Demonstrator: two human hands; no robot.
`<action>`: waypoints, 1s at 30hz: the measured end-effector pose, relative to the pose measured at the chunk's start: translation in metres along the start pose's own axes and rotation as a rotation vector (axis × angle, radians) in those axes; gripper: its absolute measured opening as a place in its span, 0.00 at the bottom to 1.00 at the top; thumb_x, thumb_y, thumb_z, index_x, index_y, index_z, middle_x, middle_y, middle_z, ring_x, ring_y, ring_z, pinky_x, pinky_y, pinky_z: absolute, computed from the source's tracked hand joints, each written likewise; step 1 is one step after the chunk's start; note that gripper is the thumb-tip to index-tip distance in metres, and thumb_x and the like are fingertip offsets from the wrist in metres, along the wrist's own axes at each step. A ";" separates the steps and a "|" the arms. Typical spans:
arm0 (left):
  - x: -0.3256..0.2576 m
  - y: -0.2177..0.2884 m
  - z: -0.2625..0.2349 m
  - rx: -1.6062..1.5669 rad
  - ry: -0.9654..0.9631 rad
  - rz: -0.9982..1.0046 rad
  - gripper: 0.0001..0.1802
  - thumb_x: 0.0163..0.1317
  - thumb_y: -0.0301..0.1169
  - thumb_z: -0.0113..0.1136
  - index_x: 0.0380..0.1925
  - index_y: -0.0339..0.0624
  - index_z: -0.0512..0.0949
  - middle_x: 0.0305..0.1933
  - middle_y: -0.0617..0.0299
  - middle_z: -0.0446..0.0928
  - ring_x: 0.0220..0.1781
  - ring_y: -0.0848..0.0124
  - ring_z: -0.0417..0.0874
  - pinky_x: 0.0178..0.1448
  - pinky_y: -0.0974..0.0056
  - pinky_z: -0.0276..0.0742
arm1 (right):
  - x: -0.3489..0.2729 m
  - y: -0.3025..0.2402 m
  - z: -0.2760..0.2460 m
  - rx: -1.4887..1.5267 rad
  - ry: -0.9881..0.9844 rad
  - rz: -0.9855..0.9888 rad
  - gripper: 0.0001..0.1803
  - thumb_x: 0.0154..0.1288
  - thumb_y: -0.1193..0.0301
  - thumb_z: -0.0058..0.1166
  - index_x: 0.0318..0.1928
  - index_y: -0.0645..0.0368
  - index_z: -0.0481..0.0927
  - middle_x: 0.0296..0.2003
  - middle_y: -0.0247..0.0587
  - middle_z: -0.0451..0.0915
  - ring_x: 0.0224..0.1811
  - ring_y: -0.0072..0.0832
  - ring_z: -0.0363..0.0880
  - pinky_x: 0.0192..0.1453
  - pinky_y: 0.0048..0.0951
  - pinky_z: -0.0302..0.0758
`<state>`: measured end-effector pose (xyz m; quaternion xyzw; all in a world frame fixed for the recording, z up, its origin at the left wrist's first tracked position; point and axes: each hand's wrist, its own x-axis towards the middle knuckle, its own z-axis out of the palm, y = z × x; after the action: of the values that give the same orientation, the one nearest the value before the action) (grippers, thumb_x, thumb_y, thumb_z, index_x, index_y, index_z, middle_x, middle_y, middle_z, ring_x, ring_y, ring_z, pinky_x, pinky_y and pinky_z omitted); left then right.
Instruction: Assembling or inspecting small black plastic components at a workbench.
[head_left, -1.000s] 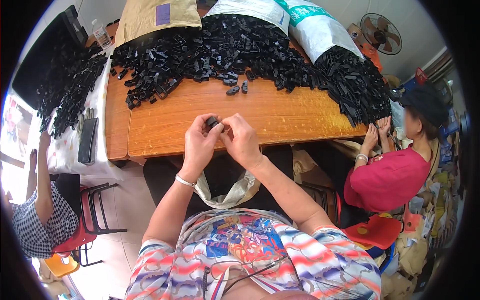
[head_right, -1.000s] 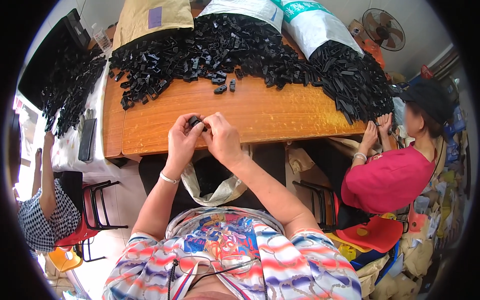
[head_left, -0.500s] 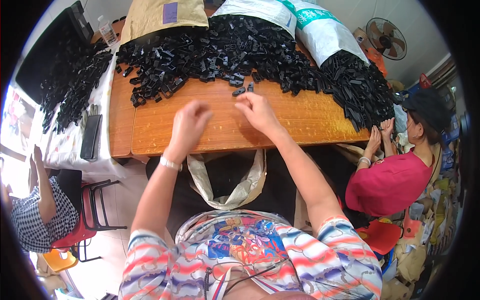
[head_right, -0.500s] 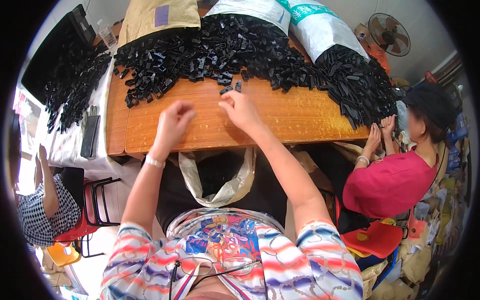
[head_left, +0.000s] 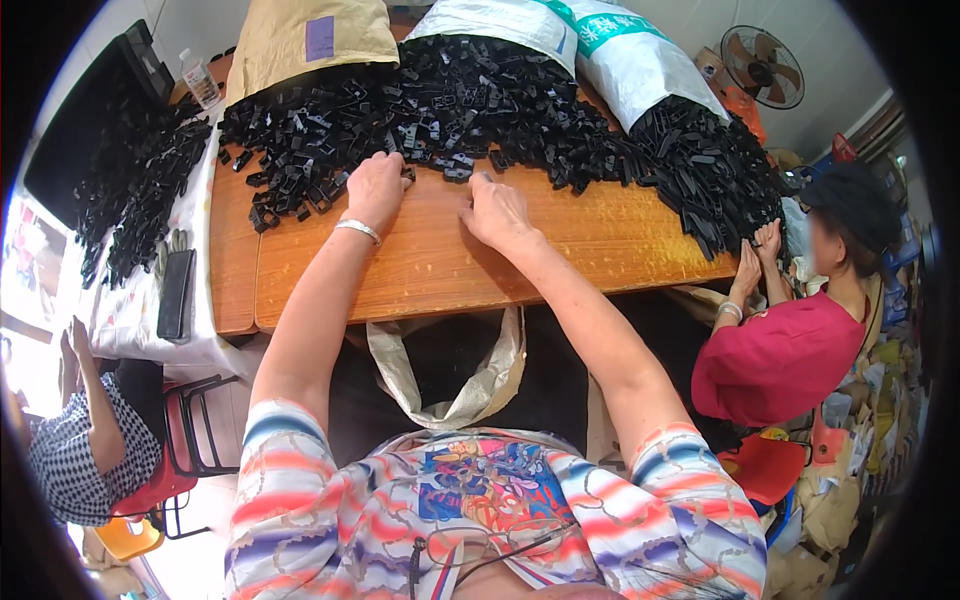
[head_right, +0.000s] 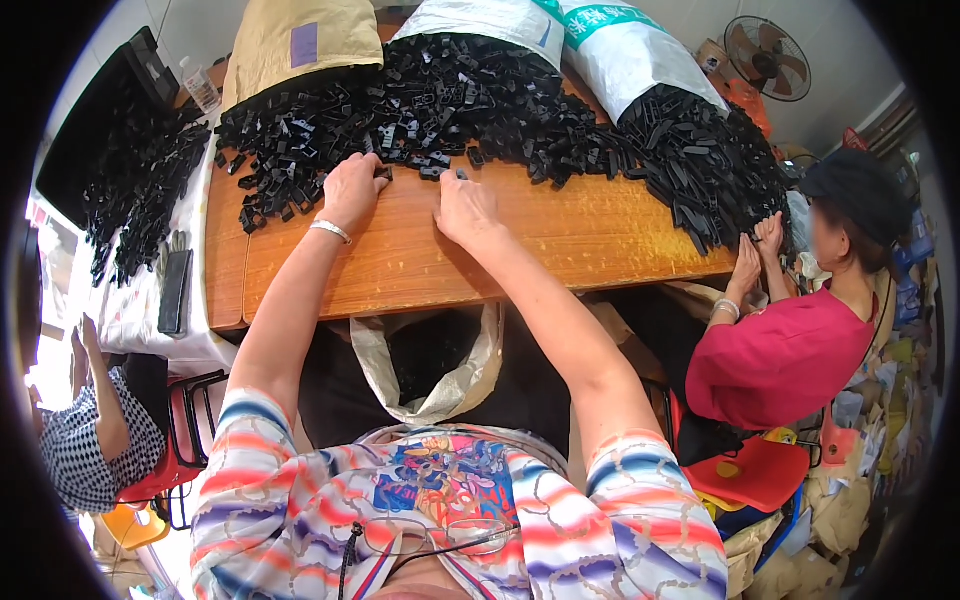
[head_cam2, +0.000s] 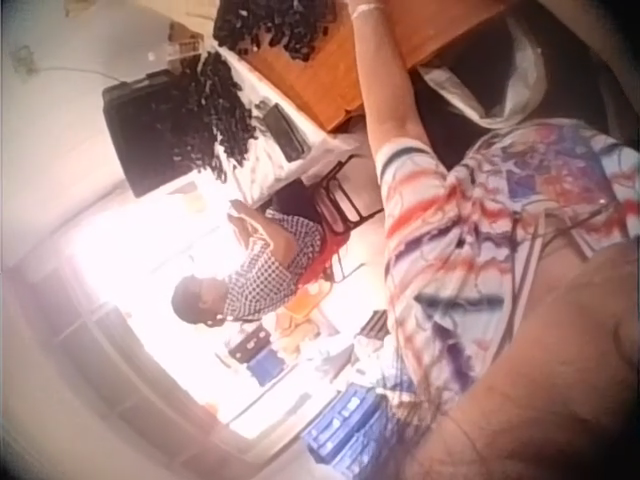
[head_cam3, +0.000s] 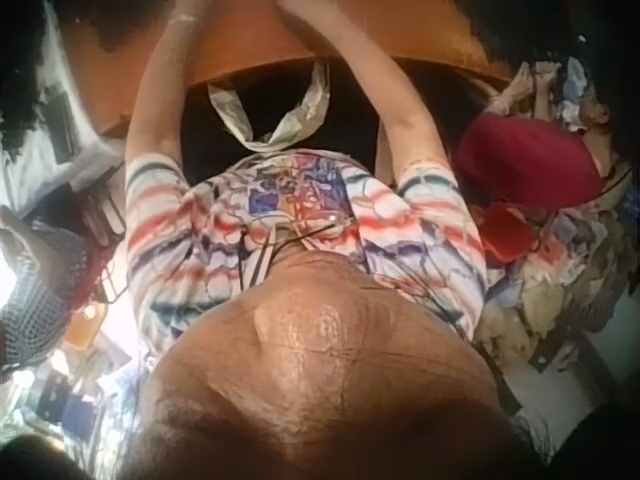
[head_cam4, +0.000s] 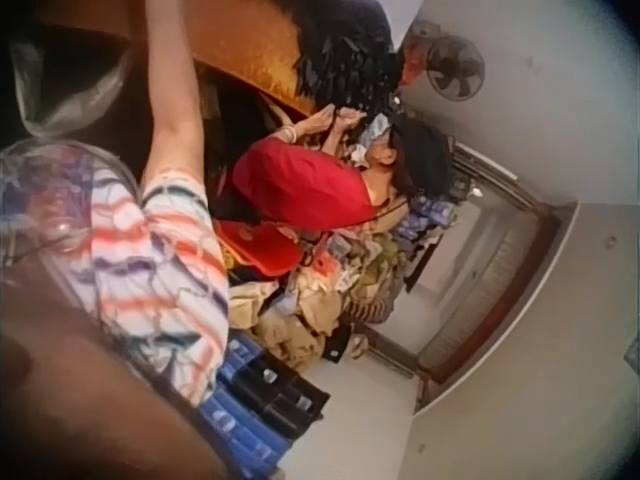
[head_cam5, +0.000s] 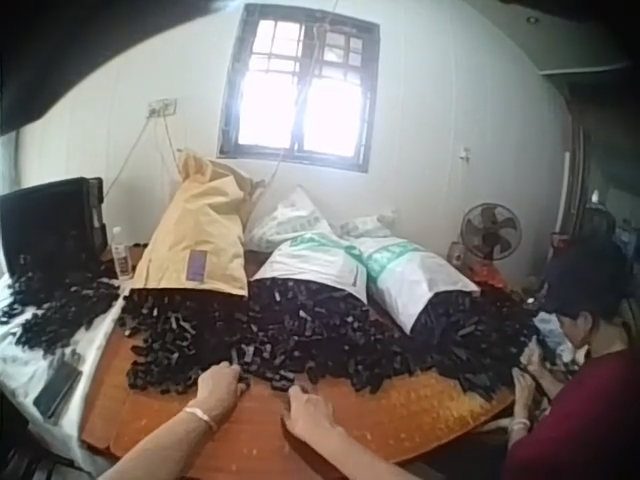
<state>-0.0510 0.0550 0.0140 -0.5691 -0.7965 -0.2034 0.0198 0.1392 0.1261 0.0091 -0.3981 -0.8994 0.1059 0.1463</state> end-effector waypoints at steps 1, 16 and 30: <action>-0.001 -0.002 -0.001 0.031 0.018 0.004 0.13 0.58 0.35 0.65 0.42 0.43 0.81 0.41 0.53 0.79 0.48 0.54 0.81 0.51 0.53 0.77 | -0.005 0.001 -0.003 0.003 -0.002 0.001 0.15 0.58 0.63 0.62 0.39 0.59 0.77 0.33 0.50 0.84 0.40 0.48 0.83 0.44 0.45 0.78; -0.096 0.033 -0.010 -1.818 -0.238 -0.288 0.14 0.68 0.30 0.60 0.51 0.37 0.76 0.42 0.64 0.81 0.38 0.78 0.82 0.46 0.73 0.79 | -0.067 -0.041 -0.044 1.332 -0.139 0.203 0.13 0.67 0.77 0.54 0.50 0.65 0.72 0.34 0.39 0.81 0.29 0.22 0.81 0.33 0.23 0.79; -0.111 0.028 -0.017 -1.779 -0.171 -0.206 0.15 0.67 0.25 0.59 0.52 0.35 0.75 0.44 0.62 0.81 0.42 0.77 0.82 0.48 0.72 0.81 | -0.085 -0.061 -0.046 0.827 0.210 -0.097 0.13 0.60 0.80 0.61 0.45 0.68 0.79 0.37 0.41 0.81 0.32 0.25 0.80 0.35 0.24 0.77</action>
<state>0.0104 -0.0429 0.0087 -0.3130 -0.3903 -0.7027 -0.5059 0.1679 0.0260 0.0555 -0.2720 -0.7792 0.4094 0.3890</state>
